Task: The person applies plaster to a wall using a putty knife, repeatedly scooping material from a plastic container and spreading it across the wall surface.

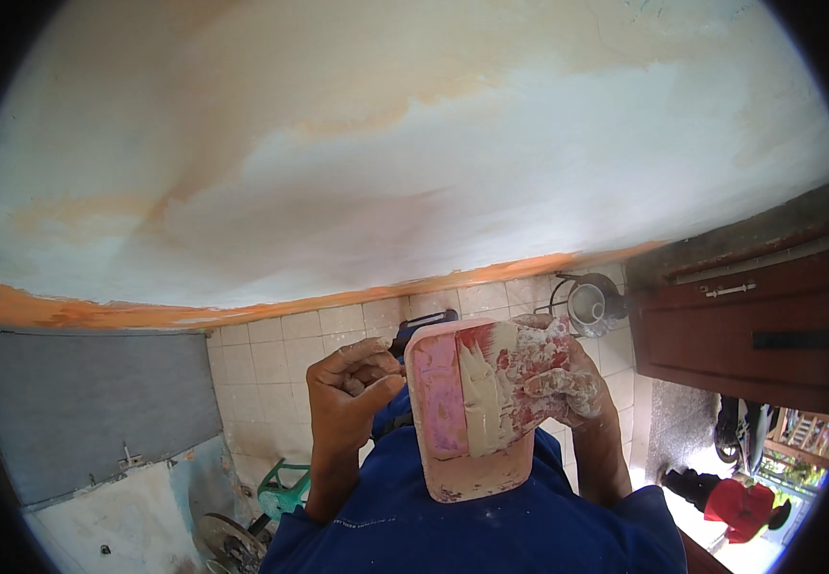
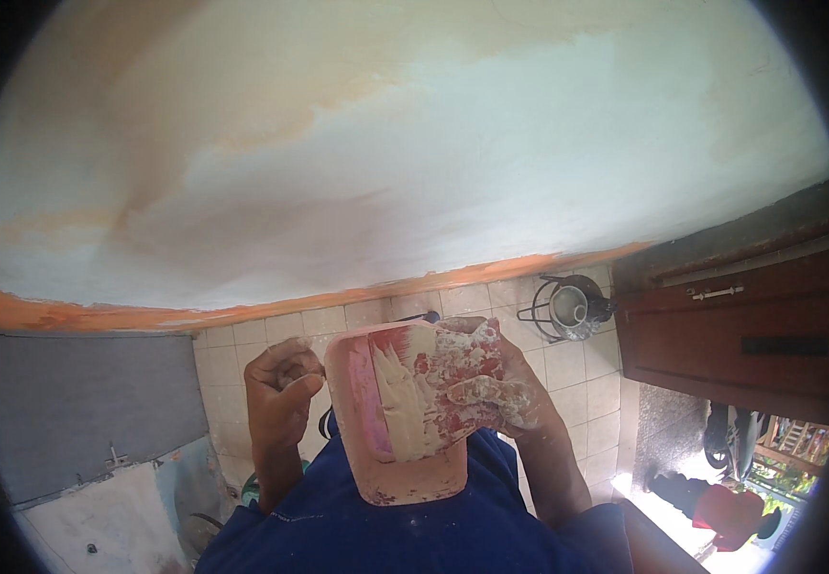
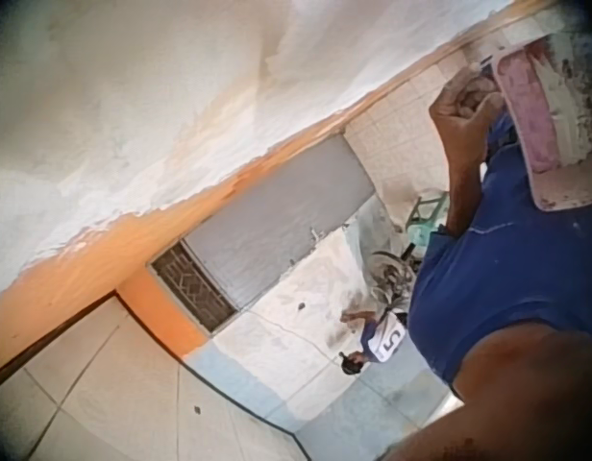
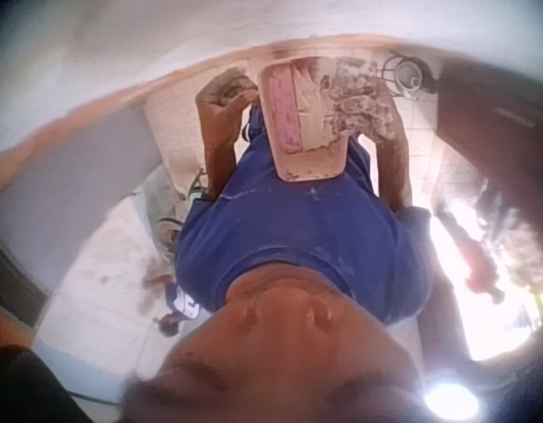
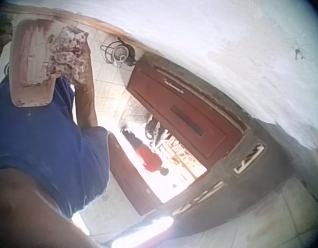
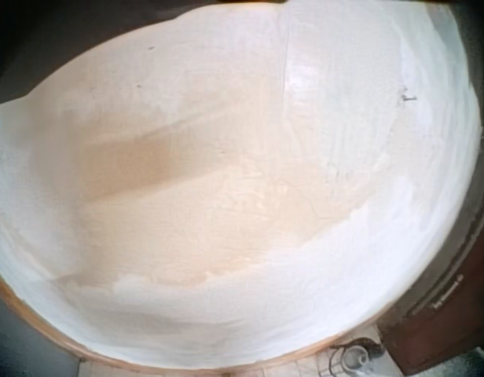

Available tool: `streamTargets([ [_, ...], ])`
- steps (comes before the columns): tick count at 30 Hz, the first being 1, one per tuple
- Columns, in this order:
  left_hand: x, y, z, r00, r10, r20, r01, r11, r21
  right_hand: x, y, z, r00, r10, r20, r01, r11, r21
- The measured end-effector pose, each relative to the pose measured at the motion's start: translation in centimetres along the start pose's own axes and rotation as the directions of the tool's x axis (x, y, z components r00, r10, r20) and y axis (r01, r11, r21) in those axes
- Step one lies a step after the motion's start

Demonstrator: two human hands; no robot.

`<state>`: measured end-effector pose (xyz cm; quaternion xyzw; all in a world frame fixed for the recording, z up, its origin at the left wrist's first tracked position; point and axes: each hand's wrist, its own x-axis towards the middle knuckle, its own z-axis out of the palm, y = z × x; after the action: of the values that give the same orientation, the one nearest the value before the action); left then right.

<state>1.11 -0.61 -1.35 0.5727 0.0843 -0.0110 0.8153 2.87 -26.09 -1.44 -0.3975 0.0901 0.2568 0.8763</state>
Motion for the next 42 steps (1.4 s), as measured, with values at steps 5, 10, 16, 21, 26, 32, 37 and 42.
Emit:
streamTargets([
  [5,0.1,-0.5,-0.2,0.996,0.07,0.047,-0.062,0.987,-0.15,0.0,-0.1,-0.1,1.0,0.008,-0.008,-0.008,1.0,-0.02],
  [10,-0.1,0.2,0.1,1.0,0.031,-0.003,-0.031,0.999,-0.009,0.1,-0.3,-0.2,1.0,-0.008,-0.002,0.008,1.0,-0.006],
  [16,-0.5,1.3,1.2,0.981,0.192,-0.04,-0.182,0.968,0.174,0.0,-0.9,0.4,1.0,0.022,-0.009,-0.022,1.0,-0.006],
  [21,-1.1,2.3,2.5,0.918,0.391,0.064,-0.363,0.767,0.529,0.2,-0.6,0.1,1.0,0.017,0.009,-0.017,1.0,0.023],
  [26,-1.1,1.8,2.6,0.801,0.543,0.253,-0.547,0.49,0.679,0.1,-0.6,-0.1,1.0,0.03,0.004,-0.03,0.999,-0.009],
  [32,-1.2,1.3,3.1,0.752,0.588,0.298,-0.633,0.517,0.577,0.0,-0.6,0.0,0.999,0.032,-0.019,-0.032,0.999,-0.007],
  [37,-0.9,0.9,3.4,0.683,0.651,0.329,-0.699,0.455,0.551,0.1,-0.4,-0.1,1.0,0.018,-0.006,-0.018,0.999,-0.036],
  [42,-1.0,1.5,3.9,0.716,0.616,0.33,-0.641,0.393,0.659,0.1,-0.4,-0.6,1.0,0.016,-0.002,-0.016,0.999,-0.043],
])
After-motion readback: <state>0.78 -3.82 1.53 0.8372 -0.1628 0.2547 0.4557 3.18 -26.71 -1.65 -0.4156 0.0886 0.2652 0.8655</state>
